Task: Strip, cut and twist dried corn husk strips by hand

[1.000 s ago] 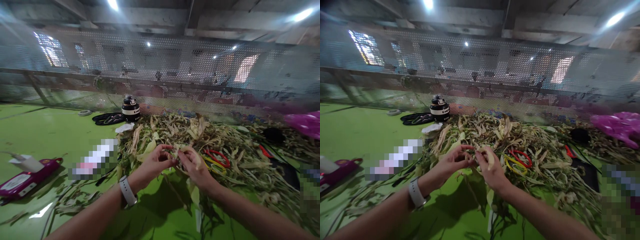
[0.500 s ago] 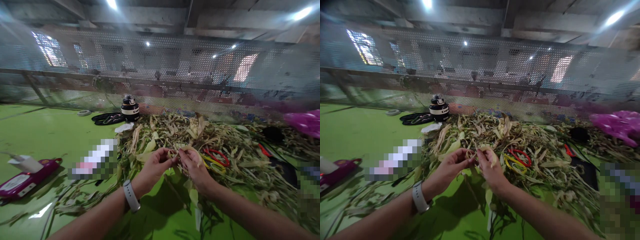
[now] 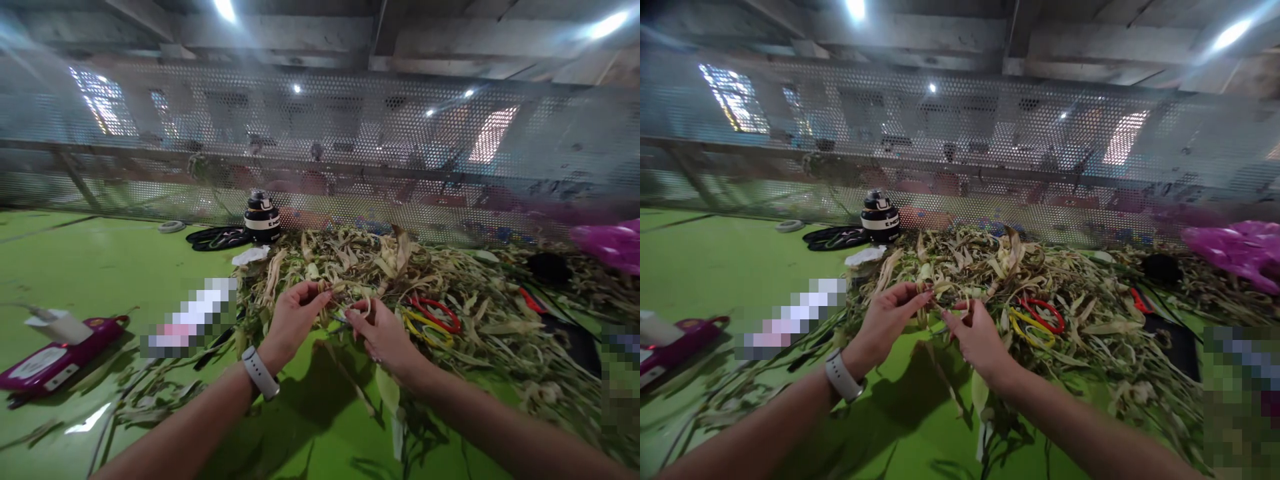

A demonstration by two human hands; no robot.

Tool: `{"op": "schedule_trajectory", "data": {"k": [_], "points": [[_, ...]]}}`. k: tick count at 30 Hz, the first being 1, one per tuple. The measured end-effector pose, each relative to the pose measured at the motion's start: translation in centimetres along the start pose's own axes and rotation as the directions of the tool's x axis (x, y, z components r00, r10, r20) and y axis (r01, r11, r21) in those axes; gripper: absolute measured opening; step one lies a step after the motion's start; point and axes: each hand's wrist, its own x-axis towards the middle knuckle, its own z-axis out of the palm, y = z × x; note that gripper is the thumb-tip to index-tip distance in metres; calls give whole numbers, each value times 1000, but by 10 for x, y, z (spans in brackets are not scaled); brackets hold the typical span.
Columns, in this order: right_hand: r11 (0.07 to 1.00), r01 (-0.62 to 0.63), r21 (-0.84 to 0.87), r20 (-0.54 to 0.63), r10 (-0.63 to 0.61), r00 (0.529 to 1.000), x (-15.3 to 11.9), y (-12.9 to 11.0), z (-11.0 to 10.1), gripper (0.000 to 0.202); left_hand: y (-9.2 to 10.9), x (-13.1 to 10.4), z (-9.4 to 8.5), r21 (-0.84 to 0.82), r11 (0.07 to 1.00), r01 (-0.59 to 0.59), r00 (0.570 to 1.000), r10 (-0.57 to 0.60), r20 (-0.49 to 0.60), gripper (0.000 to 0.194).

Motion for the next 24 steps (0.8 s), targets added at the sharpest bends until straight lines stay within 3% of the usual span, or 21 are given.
{"op": "schedule_trajectory", "data": {"k": [2,4,5,7,9,11,13,16,19,24], "points": [[989,108,-102,-9,-109,994,-2,2,-2,48,-1,2,-1,-13,1000,-10,1000,10,-25,13],[914,288,-285,-4,-301,954,-6,3,-4,54,-1,3,-1,-45,999,-8,999,6,-52,16],[826,391,-406,33,-414,909,-8,4,-6,54,-2,3,-1,-57,998,-7,998,3,-61,19],[543,542,-642,166,-592,789,-10,6,-9,45,-2,2,-1,-63,998,-7,998,4,-57,20],[247,577,-779,308,-650,694,-11,7,-11,33,-1,2,-1,-42,999,-9,999,8,-31,16],[69,555,-829,386,-647,657,-11,4,-14,25,0,0,-2,-7,1000,-2,1000,2,-10,15],[-3,543,-839,415,-650,636,-10,-3,-16,22,2,-1,-2,24,999,23,999,-24,31,18],[48,535,-844,340,-722,602,-10,-18,-20,17,4,-3,0,55,998,39,987,-47,154,21],[219,543,-810,211,-756,620,-8,-30,-25,17,5,-6,3,58,998,2,966,-16,258,19],[554,412,-724,22,-578,816,-4,-29,-28,16,8,-16,7,17,1000,9,932,-15,362,20]]}}
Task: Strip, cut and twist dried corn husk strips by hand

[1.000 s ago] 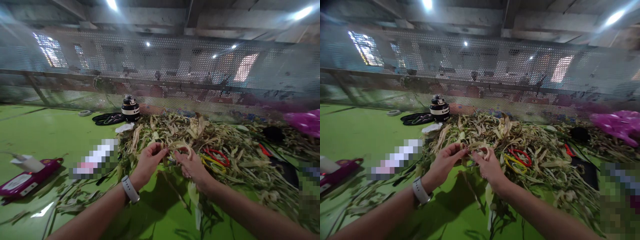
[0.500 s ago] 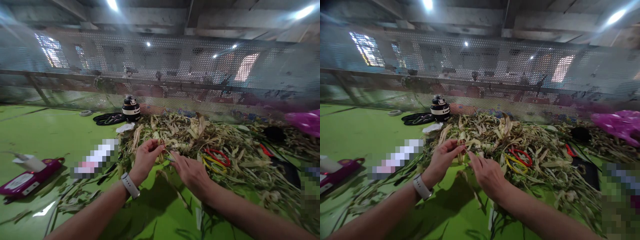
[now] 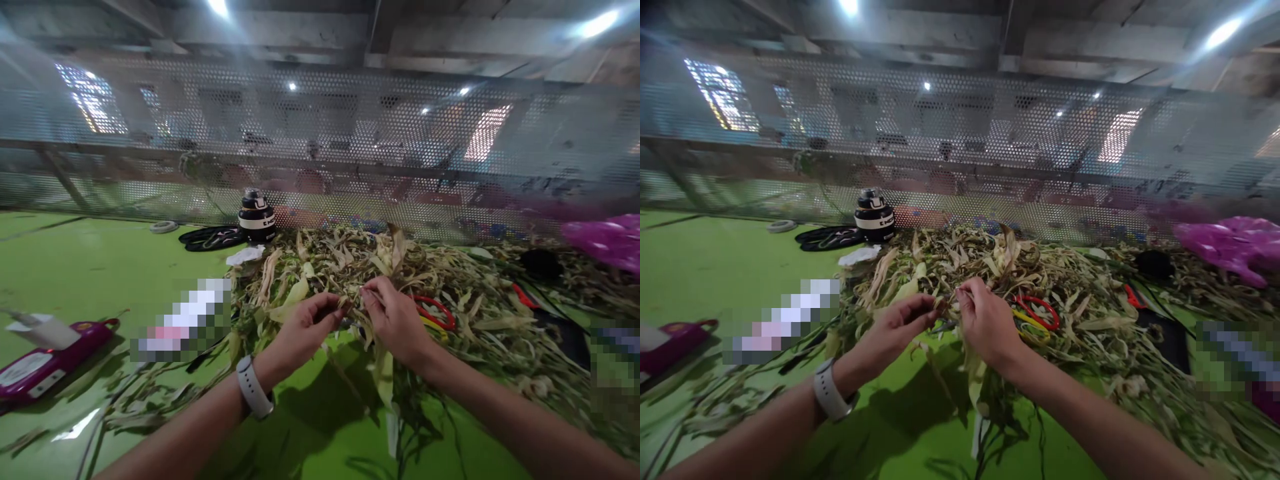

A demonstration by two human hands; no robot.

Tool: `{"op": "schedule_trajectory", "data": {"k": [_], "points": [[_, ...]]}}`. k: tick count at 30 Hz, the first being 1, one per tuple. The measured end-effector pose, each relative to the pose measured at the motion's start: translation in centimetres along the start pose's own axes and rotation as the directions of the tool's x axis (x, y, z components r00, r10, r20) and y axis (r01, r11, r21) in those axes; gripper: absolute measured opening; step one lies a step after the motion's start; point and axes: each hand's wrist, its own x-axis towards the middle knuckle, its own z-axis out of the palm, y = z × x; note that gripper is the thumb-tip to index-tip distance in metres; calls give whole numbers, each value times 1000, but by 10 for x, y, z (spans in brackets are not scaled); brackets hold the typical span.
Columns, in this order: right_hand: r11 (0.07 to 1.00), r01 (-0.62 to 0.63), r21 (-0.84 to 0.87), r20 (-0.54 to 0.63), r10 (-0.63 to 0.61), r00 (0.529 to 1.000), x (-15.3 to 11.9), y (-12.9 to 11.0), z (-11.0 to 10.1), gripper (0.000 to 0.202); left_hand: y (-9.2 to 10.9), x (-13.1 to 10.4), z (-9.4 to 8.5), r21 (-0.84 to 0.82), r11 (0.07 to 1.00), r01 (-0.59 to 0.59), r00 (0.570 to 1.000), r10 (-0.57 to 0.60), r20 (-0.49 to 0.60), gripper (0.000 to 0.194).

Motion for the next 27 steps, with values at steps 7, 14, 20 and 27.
{"op": "schedule_trajectory", "data": {"k": [7,14,20,27], "points": [[909,-234,344,136,199,971,-1,3,12,16,-1,-3,2,46,999,6,1000,-6,13,21],[978,-82,194,142,55,988,11,16,-1,29,-4,6,-7,-121,988,93,994,-99,-40,25],[811,585,21,302,-563,770,17,17,-27,37,-2,11,-14,-232,947,221,968,-241,-63,26],[790,400,465,236,-546,804,13,6,-22,12,-1,7,-11,-203,960,193,981,-183,67,33]]}}
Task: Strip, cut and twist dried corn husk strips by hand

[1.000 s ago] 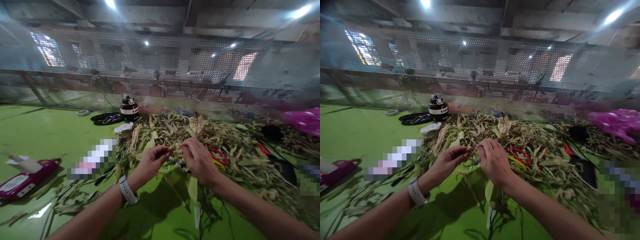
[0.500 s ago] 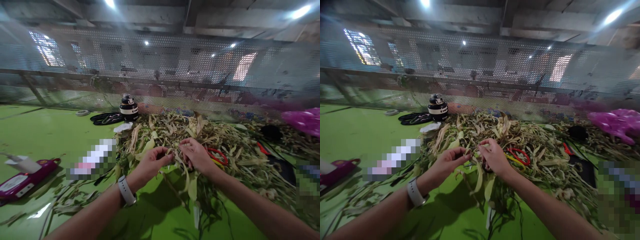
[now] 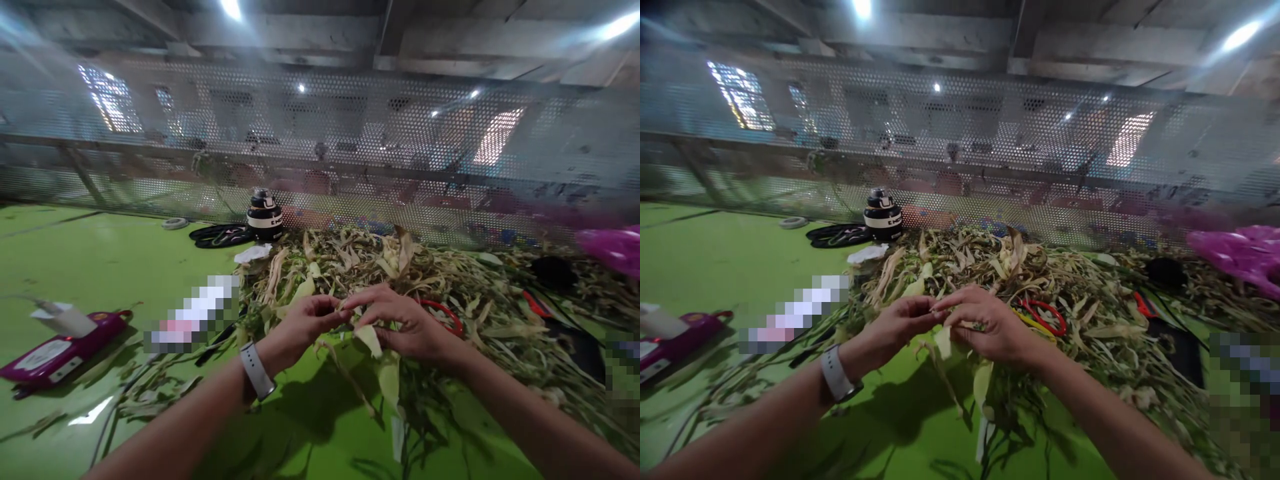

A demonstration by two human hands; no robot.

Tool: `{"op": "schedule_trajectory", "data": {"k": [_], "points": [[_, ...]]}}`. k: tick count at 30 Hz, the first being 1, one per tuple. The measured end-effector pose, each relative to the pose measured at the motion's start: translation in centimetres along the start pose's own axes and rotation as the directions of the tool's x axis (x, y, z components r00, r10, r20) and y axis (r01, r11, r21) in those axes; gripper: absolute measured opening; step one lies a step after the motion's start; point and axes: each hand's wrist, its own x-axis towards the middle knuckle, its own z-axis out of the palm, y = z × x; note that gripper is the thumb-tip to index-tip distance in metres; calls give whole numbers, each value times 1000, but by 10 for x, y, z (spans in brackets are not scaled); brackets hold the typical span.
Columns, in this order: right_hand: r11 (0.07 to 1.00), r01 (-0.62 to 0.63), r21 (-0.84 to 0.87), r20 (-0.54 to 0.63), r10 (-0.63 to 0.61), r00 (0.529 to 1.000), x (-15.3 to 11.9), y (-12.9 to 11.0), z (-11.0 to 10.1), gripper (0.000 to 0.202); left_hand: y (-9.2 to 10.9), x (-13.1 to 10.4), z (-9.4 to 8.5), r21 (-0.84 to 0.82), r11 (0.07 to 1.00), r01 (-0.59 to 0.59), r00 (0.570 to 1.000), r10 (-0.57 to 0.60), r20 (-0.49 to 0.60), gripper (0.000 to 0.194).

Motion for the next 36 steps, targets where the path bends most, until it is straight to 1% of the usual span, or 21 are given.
{"op": "schedule_trajectory", "data": {"k": [2,5,7,9,11,13,15,19,22,24,25,27,29,31,34,36], "points": [[986,-112,127,-46,119,992,1,-5,5,12,0,0,1,9,1000,-27,1000,27,2,32],[918,-305,252,-67,331,941,1,-13,12,21,-2,0,1,19,999,-50,999,50,7,33],[883,-370,288,-108,414,904,1,-16,18,26,-4,1,1,29,998,-56,998,55,6,35],[872,-420,251,-169,466,868,1,-17,22,28,-5,1,3,42,996,-79,997,80,-23,35],[875,-458,158,-242,484,841,2,-17,26,27,-5,0,5,62,991,-119,991,123,-59,35],[877,-474,83,-302,475,827,3,-16,27,26,-5,-1,7,112,980,-163,982,172,-76,35],[867,-495,55,-330,484,811,3,-14,27,25,-5,-3,9,189,963,-193,973,212,-85,33],[834,-549,55,-347,532,773,4,-14,25,27,-4,-8,15,321,919,-227,951,281,-130,26],[835,-547,68,-345,534,772,4,-14,26,28,-4,-11,18,396,881,-258,937,327,-118,21],[840,-539,63,-336,526,781,4,-13,28,27,-6,-12,19,440,851,-287,923,369,-110,19],[847,-530,52,-326,516,792,4,-12,28,27,-7,-12,20,459,837,-299,915,388,-111,18],[868,-496,17,-284,479,830,4,-10,29,26,-9,-12,20,482,819,-312,904,412,-115,17],[879,-476,-23,-250,456,854,3,-9,28,27,-11,-11,19,490,813,-315,903,416,-110,17],[866,-499,-39,-267,472,840,3,-7,28,26,-11,-12,18,509,798,-322,901,423,-93,18],[835,-550,13,-319,524,790,1,-3,28,29,-11,-14,17,598,721,-349,890,455,-29,14],[829,-557,52,-280,547,789,0,-2,28,32,-11,-15,15,651,661,-375,882,471,30,11]]}}
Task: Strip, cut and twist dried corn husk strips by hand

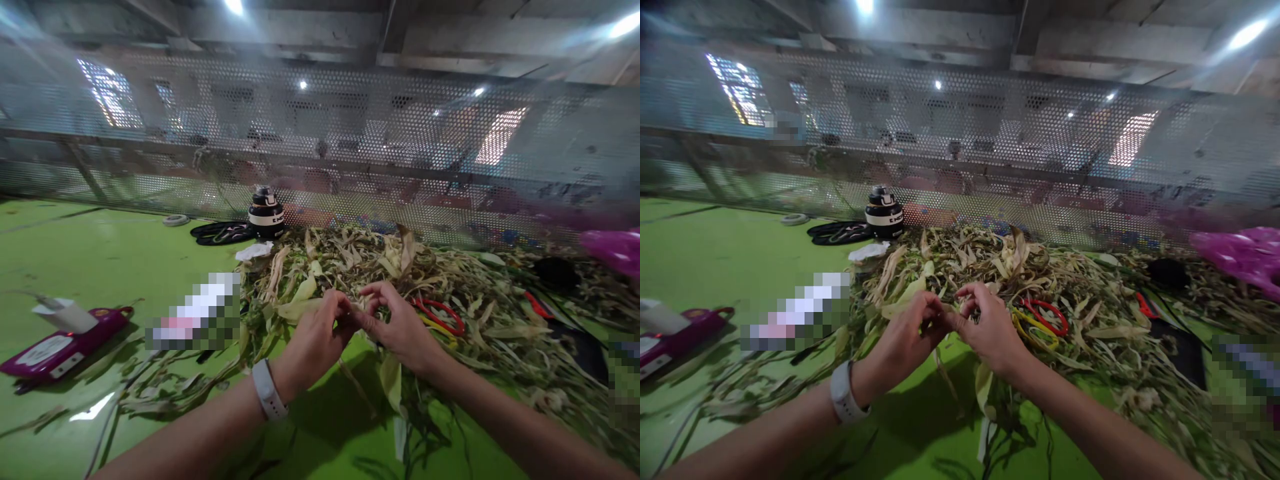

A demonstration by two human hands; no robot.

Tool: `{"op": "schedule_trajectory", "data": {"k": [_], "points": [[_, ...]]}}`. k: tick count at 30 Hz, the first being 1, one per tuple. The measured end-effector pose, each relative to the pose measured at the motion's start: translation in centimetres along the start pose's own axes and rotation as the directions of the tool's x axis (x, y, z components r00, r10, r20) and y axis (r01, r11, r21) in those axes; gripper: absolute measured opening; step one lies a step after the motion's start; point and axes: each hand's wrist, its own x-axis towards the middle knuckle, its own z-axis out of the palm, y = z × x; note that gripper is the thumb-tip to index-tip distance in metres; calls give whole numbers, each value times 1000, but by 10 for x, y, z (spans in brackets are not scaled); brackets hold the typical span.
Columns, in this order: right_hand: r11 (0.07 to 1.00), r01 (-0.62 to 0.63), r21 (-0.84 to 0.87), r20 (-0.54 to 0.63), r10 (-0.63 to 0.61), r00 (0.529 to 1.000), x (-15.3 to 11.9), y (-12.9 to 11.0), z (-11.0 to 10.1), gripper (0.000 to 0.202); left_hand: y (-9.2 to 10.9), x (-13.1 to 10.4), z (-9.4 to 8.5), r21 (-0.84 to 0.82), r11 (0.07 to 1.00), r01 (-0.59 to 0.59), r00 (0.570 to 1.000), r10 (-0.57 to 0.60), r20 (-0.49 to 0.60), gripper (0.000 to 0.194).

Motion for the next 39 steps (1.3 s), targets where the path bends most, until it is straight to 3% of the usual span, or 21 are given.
{"op": "schedule_trajectory", "data": {"k": [3,5,9,11,13,16,20,22,24,28,31,36,39], "points": [[1000,23,15,83,-24,996,1,-1,-2,20,-3,-1,0,23,999,-44,998,43,41,12],[999,29,19,78,-30,996,3,-3,-5,16,-4,-1,0,13,999,-39,998,39,50,19],[996,-53,71,8,52,999,5,-7,-9,15,-4,3,0,-87,994,61,997,-56,56,27],[995,-46,92,-22,48,999,5,-8,-10,15,-3,6,-2,-194,972,135,981,-103,165,18],[995,-24,95,-32,27,999,4,-8,-9,15,-3,8,-4,-288,933,218,940,-121,318,11],[986,-46,160,-11,48,999,5,-6,-7,17,-2,8,-5,-340,877,340,855,-137,500,23],[915,-140,378,29,140,990,6,-4,-5,23,4,0,-3,-344,830,439,692,-68,719,29],[898,-150,415,23,155,988,7,-5,-4,24,8,-4,-1,-336,815,471,628,-42,777,31],[905,-134,404,-5,148,989,6,-5,-3,24,12,-6,-1,-328,805,494,603,-45,797,31],[907,-106,408,-44,136,990,5,-3,0,22,18,-4,-2,-360,727,584,592,-79,802,23],[902,-107,419,-9,122,992,3,-3,4,22,18,-5,1,-411,650,639,615,-111,780,21],[944,-71,322,30,64,997,1,-6,7,22,11,-10,12,-347,722,599,661,-200,724,36],[994,35,101,80,-43,996,3,-7,-4,26,6,-6,13,-373,743,556,738,-236,632,40]]}}
